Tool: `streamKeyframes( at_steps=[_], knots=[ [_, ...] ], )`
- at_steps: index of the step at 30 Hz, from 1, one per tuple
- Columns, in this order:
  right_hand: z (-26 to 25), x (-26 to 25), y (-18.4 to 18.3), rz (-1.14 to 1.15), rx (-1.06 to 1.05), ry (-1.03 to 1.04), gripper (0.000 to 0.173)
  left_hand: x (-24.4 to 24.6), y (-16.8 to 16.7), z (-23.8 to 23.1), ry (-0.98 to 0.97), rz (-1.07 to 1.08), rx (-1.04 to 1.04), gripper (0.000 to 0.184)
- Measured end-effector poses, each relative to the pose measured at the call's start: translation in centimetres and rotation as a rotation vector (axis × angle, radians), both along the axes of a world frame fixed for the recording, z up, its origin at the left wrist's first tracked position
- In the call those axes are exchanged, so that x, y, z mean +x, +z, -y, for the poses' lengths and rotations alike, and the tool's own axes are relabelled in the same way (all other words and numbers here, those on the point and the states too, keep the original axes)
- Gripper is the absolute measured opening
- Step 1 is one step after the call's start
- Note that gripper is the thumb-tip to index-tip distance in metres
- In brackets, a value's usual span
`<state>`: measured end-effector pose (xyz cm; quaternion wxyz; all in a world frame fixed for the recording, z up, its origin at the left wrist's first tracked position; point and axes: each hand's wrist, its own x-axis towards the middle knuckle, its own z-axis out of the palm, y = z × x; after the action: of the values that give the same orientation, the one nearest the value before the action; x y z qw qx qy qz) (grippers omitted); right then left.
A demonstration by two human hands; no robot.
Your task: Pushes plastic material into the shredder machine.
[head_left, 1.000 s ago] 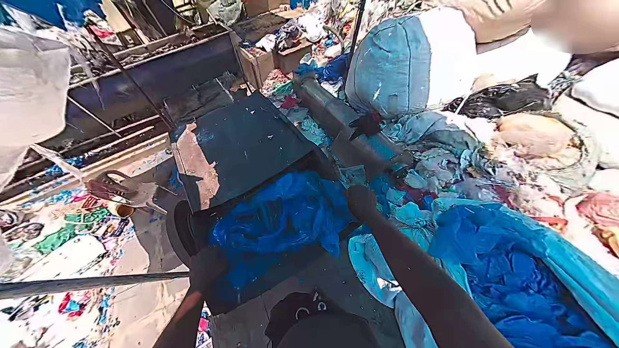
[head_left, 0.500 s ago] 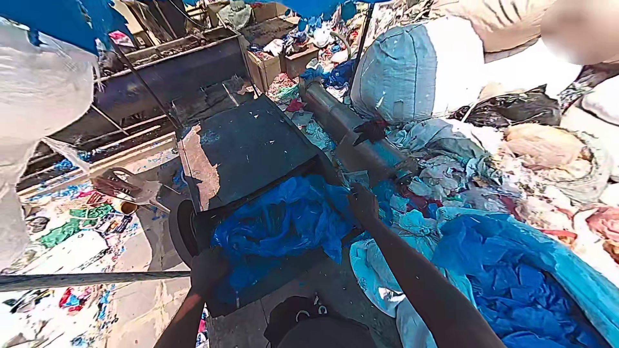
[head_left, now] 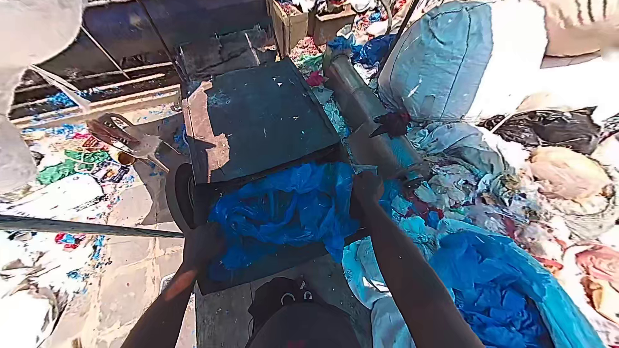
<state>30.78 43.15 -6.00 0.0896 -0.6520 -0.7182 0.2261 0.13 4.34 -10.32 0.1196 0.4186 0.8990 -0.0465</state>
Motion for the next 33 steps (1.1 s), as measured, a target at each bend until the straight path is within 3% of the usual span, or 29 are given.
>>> streamKeyframes(
  at_steps=[13, 19, 33],
  knots=[
    [-1.5, -2.3, -0.6, 0.025, 0.072, 0.014, 0.038, 0.1, -0.2, 0.3, -0.019, 0.004, 0.078, 0.029],
    [0.5, -1.5, 1.6, 0.030, -0.012, 0.026, 0.035, 0.4, 0.6, 0.4, 0.024, 0.032, 0.056, 0.033],
    [4.4, 2.9, 1.2, 0.154, 0.031, 0.074, 0.038, 0.4, -0.2, 0.8, -0.008, 0.005, 0.109, 0.029]
  ],
)
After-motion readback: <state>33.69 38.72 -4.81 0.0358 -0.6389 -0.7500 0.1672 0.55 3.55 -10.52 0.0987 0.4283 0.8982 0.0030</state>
